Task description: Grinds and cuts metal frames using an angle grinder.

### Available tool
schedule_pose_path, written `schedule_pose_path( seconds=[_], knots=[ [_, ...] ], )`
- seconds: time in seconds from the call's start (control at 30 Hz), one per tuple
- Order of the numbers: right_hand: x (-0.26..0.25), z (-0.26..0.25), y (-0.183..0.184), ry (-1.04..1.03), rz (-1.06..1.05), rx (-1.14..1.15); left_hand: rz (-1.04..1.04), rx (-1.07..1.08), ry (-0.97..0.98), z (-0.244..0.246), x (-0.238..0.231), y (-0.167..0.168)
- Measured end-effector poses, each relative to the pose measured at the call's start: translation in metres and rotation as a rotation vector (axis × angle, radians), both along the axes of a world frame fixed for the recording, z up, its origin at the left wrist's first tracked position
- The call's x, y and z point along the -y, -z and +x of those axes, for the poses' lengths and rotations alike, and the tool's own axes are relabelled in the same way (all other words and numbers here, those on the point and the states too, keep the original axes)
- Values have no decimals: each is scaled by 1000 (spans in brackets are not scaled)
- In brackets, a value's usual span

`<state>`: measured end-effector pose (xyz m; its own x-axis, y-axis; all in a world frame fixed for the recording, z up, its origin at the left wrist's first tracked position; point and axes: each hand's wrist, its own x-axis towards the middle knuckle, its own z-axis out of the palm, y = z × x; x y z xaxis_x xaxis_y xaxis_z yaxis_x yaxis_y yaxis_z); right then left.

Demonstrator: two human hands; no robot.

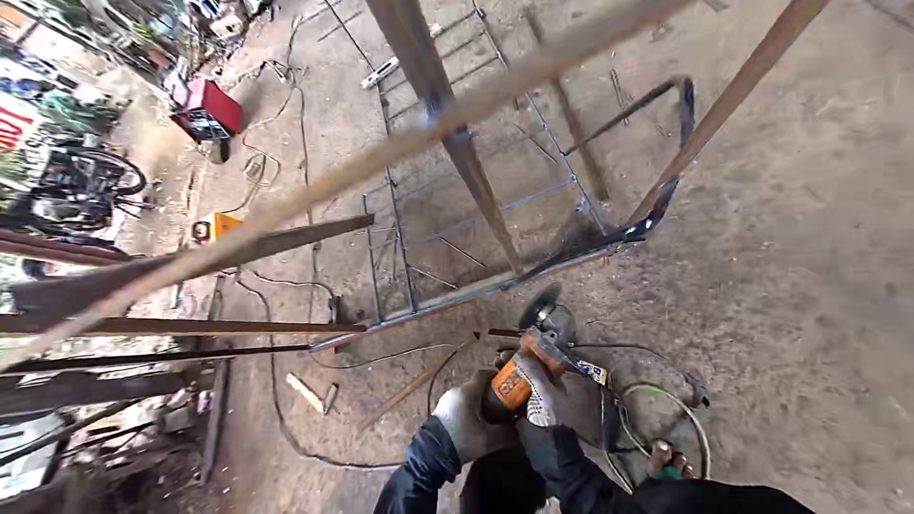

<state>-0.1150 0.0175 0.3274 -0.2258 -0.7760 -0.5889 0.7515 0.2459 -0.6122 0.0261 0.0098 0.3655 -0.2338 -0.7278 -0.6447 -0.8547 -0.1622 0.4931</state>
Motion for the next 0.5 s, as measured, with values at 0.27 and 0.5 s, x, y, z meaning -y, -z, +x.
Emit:
schedule_pose_path(
  seconds=[0.27, 0.5],
  knots=[
    [-41, -26, -221, -124, 26, 5, -12, 45, -94, -18, -50, -224],
    [6, 25, -321, -236, -11, 381, -256, 357, 55, 25, 2, -392]
  ],
)
